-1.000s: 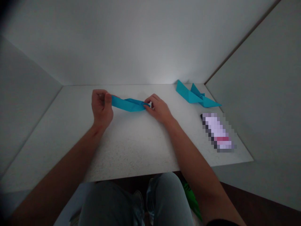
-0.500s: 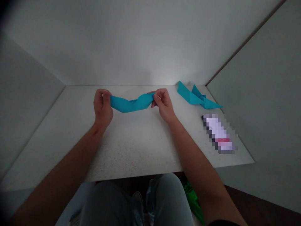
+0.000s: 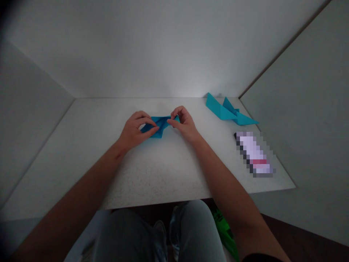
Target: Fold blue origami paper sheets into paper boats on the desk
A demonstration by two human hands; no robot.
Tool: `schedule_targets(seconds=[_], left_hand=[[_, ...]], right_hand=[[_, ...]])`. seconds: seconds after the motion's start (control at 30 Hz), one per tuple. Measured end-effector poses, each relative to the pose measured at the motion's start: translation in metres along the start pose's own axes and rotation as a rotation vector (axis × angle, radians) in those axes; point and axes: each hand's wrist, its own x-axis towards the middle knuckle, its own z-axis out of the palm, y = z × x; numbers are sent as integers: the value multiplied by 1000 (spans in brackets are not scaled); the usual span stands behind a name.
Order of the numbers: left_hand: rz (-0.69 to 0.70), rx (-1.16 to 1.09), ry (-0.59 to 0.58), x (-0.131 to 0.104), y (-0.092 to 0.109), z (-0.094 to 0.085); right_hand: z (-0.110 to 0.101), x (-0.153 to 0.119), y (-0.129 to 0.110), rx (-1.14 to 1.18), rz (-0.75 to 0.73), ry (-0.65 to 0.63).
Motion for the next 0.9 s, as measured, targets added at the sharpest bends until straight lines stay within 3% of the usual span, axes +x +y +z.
schedule_targets(seconds=[0.07,0.2,0.33,0.5,0.7,0.9], left_hand=[[49,98,-9,-2,-4,2],[-6,147,-92,-5,-12,3],[-58,100,-159,-4,-11,4],[-48,29,-24,-2,2,8],[-110,49,55,-1,-4,6],[-26,77,40,-3,-2,5]], right_hand=[[2,-1,3,-44,-22,-55],[3,-4,3,-113,-20,-114],[1,-7,8,-201,-13,-17],[-6,-5,20,-360,51,120],[-5,-6,18,-401,26,62],[2,-11,8,-466,23,-49]])
